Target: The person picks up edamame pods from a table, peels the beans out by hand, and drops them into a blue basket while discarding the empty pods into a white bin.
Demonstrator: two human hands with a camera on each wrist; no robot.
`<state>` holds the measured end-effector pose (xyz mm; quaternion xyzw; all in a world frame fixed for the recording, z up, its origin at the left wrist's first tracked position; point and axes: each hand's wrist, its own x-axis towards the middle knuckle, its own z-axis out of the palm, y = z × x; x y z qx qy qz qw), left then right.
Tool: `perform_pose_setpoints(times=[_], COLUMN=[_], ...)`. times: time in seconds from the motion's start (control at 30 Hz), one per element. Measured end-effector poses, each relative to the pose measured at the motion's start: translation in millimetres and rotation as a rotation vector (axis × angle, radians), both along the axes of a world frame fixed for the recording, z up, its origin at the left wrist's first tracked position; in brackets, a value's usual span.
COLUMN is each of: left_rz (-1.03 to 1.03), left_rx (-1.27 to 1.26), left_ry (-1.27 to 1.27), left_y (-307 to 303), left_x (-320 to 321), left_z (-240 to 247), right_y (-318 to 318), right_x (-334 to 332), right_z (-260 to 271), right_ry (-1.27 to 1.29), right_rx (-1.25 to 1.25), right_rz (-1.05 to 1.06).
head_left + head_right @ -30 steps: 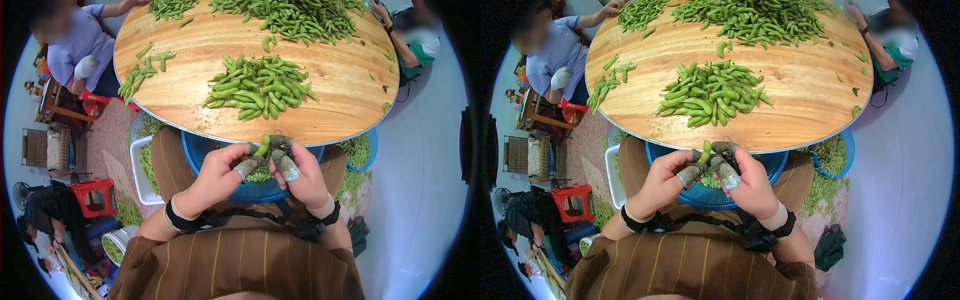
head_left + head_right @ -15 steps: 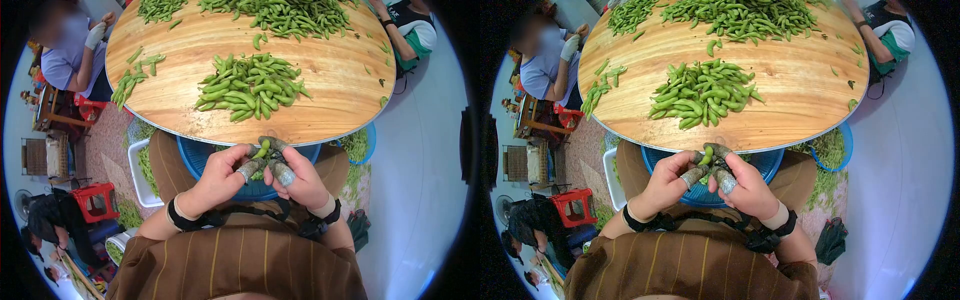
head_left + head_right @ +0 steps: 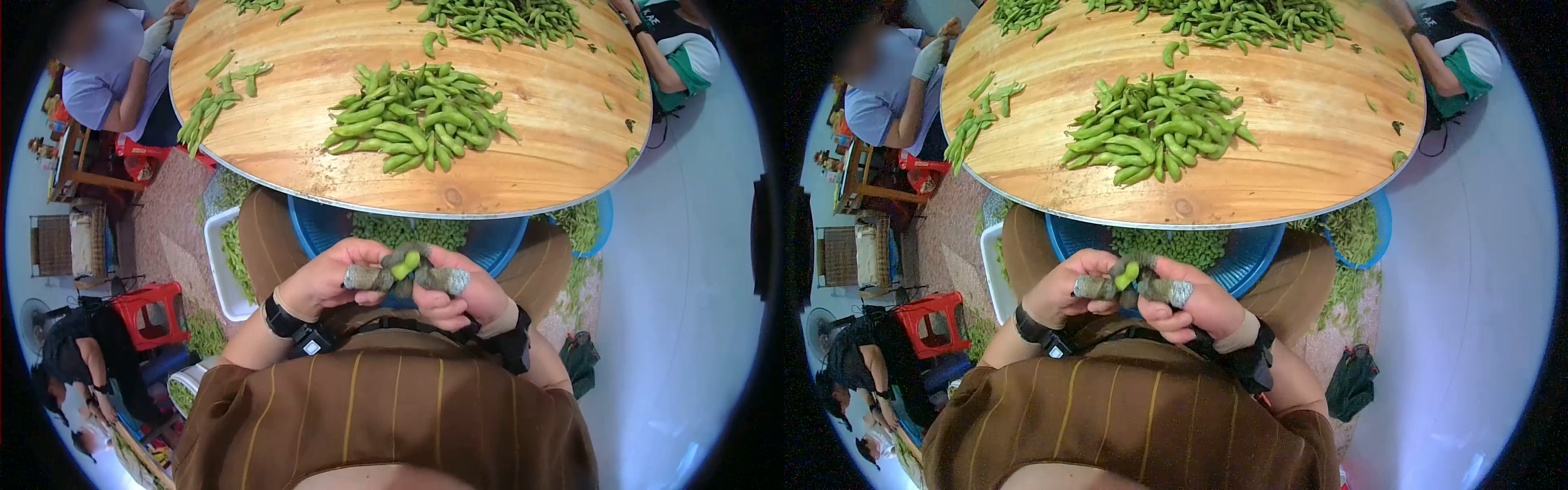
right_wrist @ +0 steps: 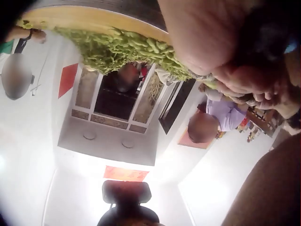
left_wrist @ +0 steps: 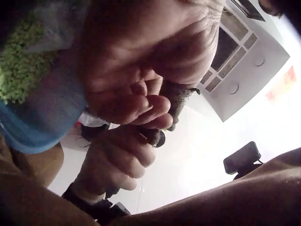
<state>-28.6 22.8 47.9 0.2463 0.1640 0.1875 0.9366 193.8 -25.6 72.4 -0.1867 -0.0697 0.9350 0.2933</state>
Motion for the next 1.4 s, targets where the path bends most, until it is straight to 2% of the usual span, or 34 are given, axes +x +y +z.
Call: perform_pose_setpoints(times=[0.07, 0.13, 0.17, 0.2, 0.27, 0.3, 0.37, 0.47, 0.57, 0.63, 0.7, 0.73, 0.8, 0.83, 0.9, 1.0, 1.03, 1.07, 1.1, 1.13, 1.2, 1.23, 1.27, 1.33, 1.4], left_rz=[0.039, 0.11, 0.078, 0.079, 0.182, 0.182, 0.338, 0.347, 0.355, 0.363, 0.498, 0.493, 0.413, 0.409, 0.229, 0.15, 0.125, 0.127, 0.075, 0.021, -0.024, -0.01, 0.006, -0.005, -0.015], left_rx=[0.037, 0.553, 0.837, 0.837, 1.276, 1.277, 1.764, 1.863, 1.828, 1.794, 1.623, 1.624, 1.095, 1.098, 0.018, 0.051, 0.18, 0.179, 0.322, 0.464, 0.508, 0.583, 0.659, 0.748, 0.837], left_ry=[0.088, 0.537, 0.749, 0.75, 0.968, 0.97, 1.036, 1.081, 1.069, 1.063, 0.912, 0.912, 0.858, 0.858, 0.351, 0.442, 0.573, 0.575, 0.63, 0.682, 0.69, 0.718, 0.745, 0.775, 0.81], left_y=[-2.0, -3.4, -3.3, -3.6, -5.0, -5.5, -6.9, -14.2, -14.9, -15.2, -15.8, -17.3, -20.7, -17.5, -8.1, -3.1, -2.1, -2.2, -2.5, -2.8, -2.7, -3.6, -4.2, -5.2, -5.6], left_x=[0.6, 4.8, 5.4, 7.4, 13.5, 15.3, 18.7, 27.6, 31.3, 33.7, 35.4, 35.7, 36.0, 32.4, 19.6, 15.7, 16.3, 16.2, 15.9, 15.6, 16.4, 18.3, 20.1, 21.7, 21.8], left_z=[-1.0, 0.4, 6.3, 10.7, 15.9, 12.4, 2.1, 3.9, -1.7, -7.5, -12.6, -11.6, -8.7, -9.1, -10.7, -1.3, 0.1, -0.1, -0.6, -1.0, 1.8, 3.1, 4.5, 8.4, 8.6], right_y=[0.8, 4.2, 3.8, 4.6, 6.3, 6.6, 6.6, 3.6, -1.9, -3.5, -5.0, -5.7, -6.1, -5.6, -5.2, -2.9, -0.4, 2.5, 5.4, 7.6, 11.3, 13.3, 13.0, 12.0, 12.4], right_x=[-2.2, -6.4, -6.2, -7.6, -10.3, -11.0, -11.9, -13.3, -10.5, -7.5, -5.6, -4.9, -3.7, -2.9, -1.0, 4.8, 6.7, 7.1, 3.3, 0.2, -5.4, -5.3, -6.0, -9.3, -13.3], right_z=[-6.1, 1.2, -1.1, -0.2, 2.2, 1.3, -2.1, -6.2, -17.8, -14.4, -13.1, -13.2, -14.1, -14.8, -16.6, -23.0, -30.2, -34.5, -35.0, -35.5, -34.0, -26.7, -30.9, -43.5, -44.5], right_ry=[0.002, -0.387, -0.36, -0.359, -0.489, -0.488, -0.51, -0.469, -0.346, -0.354, -0.362, -0.359, -0.353, -0.368, -0.38, -0.329, -0.545, -0.76, -0.877, -0.875, -1.34, -1.372, -1.372, -1.555, -1.552], right_rx=[0.001, 0.113, 0.107, 0.108, 0.156, 0.157, 0.178, 0.076, -0.024, -0.013, 0.0, 0.025, 0.049, 0.072, 0.093, 0.108, 0.247, 0.388, 0.506, 0.505, 1.005, 0.999, 0.999, 1.234, 1.249], right_rz=[-0.036, -0.069, -0.07, -0.069, -0.057, -0.057, -0.093, -0.178, -0.217, -0.21, -0.205, -0.199, -0.196, -0.187, -0.179, -0.148, -0.142, -0.134, -0.266, -0.264, -0.338, -0.215, -0.214, -0.14, -0.176])
